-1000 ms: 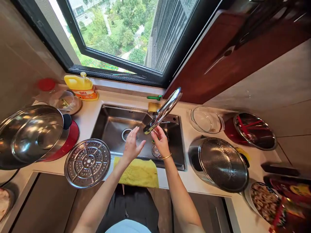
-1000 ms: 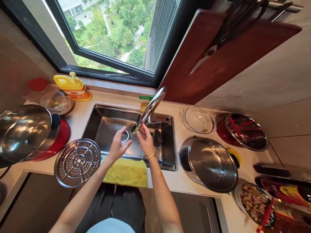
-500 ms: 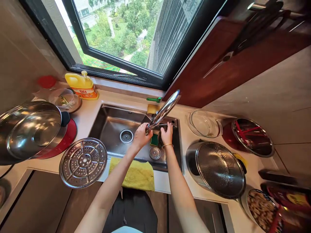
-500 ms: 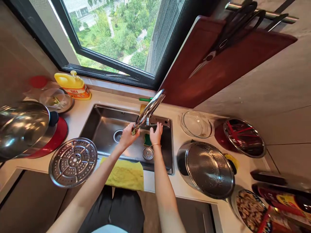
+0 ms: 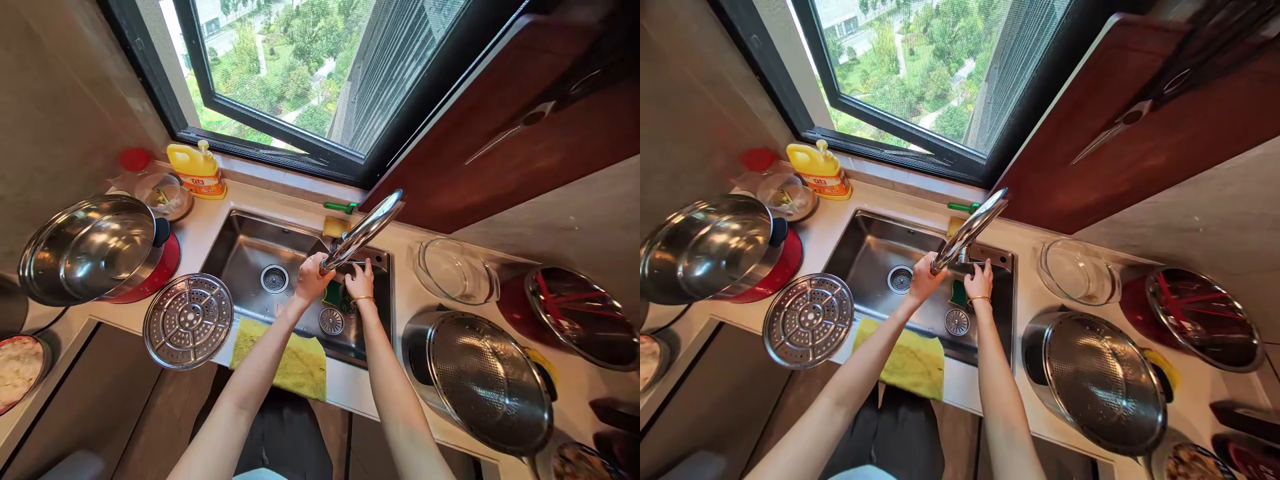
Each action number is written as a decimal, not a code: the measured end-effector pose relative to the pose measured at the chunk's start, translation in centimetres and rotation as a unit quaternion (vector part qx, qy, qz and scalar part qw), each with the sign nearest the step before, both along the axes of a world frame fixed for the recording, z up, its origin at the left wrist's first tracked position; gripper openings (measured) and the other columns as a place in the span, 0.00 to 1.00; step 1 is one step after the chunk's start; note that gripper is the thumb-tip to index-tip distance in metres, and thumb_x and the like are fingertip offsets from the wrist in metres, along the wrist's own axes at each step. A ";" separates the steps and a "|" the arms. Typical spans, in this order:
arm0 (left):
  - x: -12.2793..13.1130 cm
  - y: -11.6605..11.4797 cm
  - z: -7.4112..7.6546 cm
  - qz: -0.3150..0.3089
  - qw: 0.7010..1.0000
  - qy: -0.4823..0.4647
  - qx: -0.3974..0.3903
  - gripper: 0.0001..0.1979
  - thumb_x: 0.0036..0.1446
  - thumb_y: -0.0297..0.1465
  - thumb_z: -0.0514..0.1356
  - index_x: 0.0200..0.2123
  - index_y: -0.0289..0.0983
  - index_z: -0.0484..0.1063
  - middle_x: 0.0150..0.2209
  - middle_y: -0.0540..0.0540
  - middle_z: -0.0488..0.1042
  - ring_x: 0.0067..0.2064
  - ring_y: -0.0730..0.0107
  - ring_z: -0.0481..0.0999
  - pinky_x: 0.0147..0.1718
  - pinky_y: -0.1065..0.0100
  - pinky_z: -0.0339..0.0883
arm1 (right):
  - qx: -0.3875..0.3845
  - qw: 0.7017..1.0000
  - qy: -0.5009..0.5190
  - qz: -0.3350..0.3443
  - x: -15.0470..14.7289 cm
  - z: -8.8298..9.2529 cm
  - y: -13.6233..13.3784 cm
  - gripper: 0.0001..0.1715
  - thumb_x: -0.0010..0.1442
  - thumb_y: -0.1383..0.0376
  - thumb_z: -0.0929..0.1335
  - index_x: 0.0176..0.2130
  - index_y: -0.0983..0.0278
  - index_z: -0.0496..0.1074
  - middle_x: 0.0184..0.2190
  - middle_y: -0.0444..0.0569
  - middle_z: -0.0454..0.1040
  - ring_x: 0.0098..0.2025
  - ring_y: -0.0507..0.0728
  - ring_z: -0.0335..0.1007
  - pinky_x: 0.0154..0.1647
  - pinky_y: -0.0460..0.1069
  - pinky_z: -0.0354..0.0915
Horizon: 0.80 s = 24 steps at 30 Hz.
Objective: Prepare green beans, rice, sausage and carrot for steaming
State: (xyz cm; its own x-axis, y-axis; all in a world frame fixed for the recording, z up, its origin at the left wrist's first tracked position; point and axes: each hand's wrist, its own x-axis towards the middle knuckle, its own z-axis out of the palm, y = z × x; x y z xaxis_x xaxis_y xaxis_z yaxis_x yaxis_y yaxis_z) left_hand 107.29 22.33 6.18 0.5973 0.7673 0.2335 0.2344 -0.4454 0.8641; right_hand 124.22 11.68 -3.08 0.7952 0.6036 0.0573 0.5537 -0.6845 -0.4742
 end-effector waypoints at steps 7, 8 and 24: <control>-1.6 -0.7 -2.9 -0.044 0.996 0.064 -0.034 0.02 0.57 0.30 0.58 0.34 0.39 0.66 0.30 0.51 0.71 0.33 0.70 0.70 0.34 0.70 0.62 | -0.020 1.000 0.015 -0.016 0.3 1.2 0.5 0.29 0.50 0.66 0.64 0.52 0.68 0.71 0.67 0.60 0.51 0.67 0.69 0.47 0.64 0.64 0.51; -2.4 -0.8 -3.8 -0.050 0.994 0.090 -0.035 0.02 0.57 0.29 0.57 0.32 0.39 0.66 0.29 0.51 0.71 0.32 0.71 0.70 0.34 0.70 0.62 | -0.025 0.999 0.017 -0.016 0.4 1.3 0.5 0.29 0.50 0.66 0.64 0.52 0.68 0.71 0.66 0.60 0.52 0.67 0.69 0.47 0.65 0.64 0.50; -16.0 14.3 1.5 -0.061 0.954 0.245 0.165 0.11 0.49 0.22 0.62 0.36 0.39 0.69 0.34 0.45 0.71 0.41 0.59 0.68 0.43 0.63 0.60 | -0.064 0.996 -0.063 0.026 2.1 1.4 0.5 0.35 0.52 0.64 0.63 0.58 0.74 0.65 0.59 0.67 0.60 0.60 0.71 0.57 0.60 0.63 0.58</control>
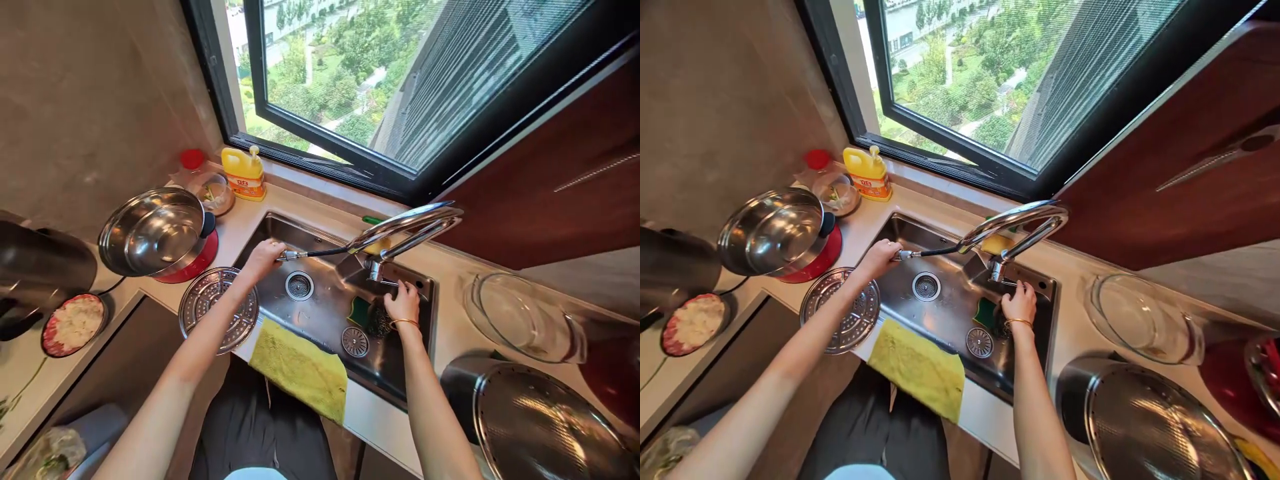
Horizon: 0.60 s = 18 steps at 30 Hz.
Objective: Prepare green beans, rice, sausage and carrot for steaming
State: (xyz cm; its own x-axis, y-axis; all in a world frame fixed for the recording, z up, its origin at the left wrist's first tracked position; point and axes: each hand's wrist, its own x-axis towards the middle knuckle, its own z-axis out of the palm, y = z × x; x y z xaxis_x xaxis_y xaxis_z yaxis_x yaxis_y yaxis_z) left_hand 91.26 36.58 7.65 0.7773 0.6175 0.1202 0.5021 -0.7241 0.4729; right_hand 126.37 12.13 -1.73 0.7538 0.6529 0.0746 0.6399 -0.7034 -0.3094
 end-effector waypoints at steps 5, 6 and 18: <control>3.4 -2.8 -4.0 -0.012 0.991 -0.045 -0.126 0.04 0.53 0.25 0.60 0.31 0.38 0.67 0.31 0.48 0.70 0.35 0.65 0.67 0.36 0.67 0.60 | -0.001 1.000 0.024 -0.015 -0.6 1.6 0.2 0.35 0.52 0.64 0.64 0.59 0.74 0.65 0.62 0.68 0.57 0.65 0.73 0.50 0.63 0.65 0.53; 4.2 -3.7 -4.9 -0.010 0.989 -0.050 -0.136 0.02 0.54 0.27 0.59 0.31 0.38 0.67 0.30 0.49 0.70 0.35 0.66 0.67 0.35 0.67 0.60 | 0.011 0.999 0.038 -0.013 -1.3 2.0 0.3 0.36 0.52 0.62 0.66 0.58 0.73 0.65 0.63 0.67 0.56 0.67 0.73 0.46 0.64 0.67 0.49; 2.5 -7.2 -3.7 0.093 0.985 -0.133 -0.060 0.27 0.52 0.32 0.61 0.56 0.37 0.62 0.57 0.36 0.65 0.60 0.53 0.62 0.59 0.51 0.54 | 0.360 0.785 0.492 0.111 -20.3 3.7 11.1 0.35 0.49 0.47 0.72 0.52 0.59 0.67 0.42 0.49 0.77 0.43 0.58 0.74 0.50 0.56 0.69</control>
